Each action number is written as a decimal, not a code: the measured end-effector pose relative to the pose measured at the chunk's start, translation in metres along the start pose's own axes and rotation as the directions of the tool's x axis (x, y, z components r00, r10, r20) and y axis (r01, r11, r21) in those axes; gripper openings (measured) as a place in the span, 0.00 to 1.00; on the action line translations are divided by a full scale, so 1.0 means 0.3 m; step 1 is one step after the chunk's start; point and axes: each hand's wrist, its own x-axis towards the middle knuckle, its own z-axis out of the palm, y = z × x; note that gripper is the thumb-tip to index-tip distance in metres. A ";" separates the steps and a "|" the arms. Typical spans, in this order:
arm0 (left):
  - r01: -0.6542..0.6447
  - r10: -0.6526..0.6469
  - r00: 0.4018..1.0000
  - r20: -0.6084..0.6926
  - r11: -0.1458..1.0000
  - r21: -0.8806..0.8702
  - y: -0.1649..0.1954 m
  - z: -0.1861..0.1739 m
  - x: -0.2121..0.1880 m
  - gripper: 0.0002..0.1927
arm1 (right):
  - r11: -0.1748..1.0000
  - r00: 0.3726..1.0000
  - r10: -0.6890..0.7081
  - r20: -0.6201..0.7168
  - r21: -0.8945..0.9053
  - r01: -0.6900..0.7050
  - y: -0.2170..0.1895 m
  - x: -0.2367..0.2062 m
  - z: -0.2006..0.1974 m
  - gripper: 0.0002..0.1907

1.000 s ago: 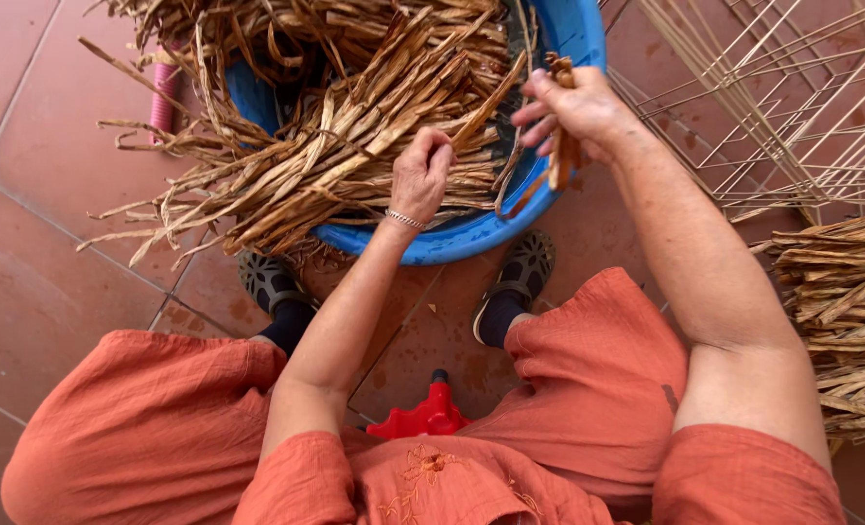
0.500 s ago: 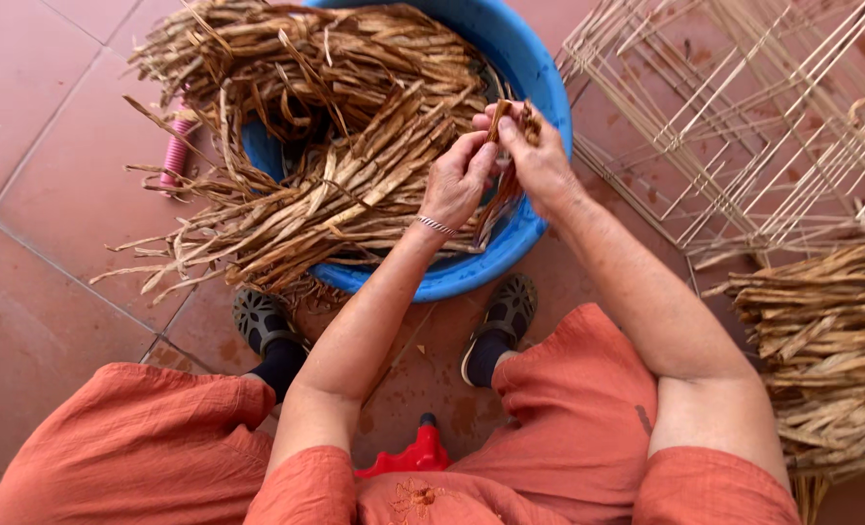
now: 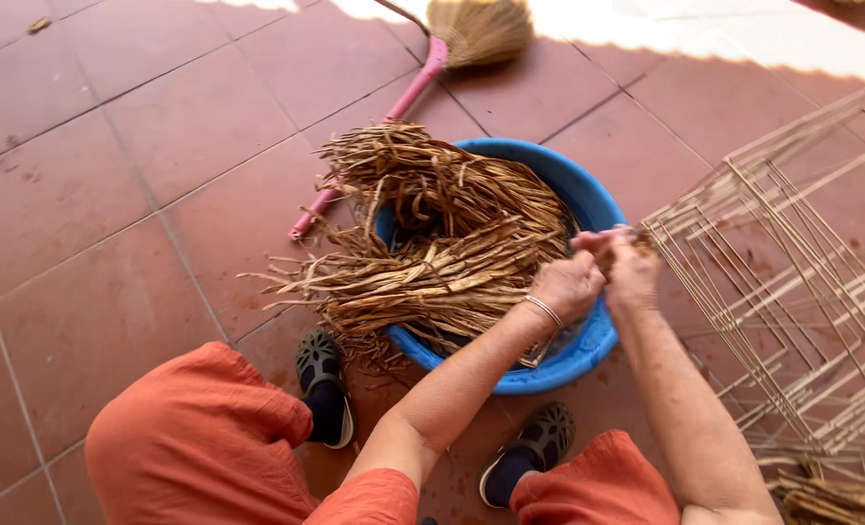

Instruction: The person sits on a small red stool and repeatedly picks up dried leaves from a blue basin, strips them by hand, and places the processed material into a wire basket. The person handles the leaves one at a time throughout the clip.

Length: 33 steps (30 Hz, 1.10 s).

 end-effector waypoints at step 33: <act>-0.406 0.422 0.892 0.163 0.905 -0.126 -0.184 -0.192 -0.254 0.07 | 0.885 0.818 -0.096 -0.567 0.328 0.331 -0.146 0.374 -0.714 0.16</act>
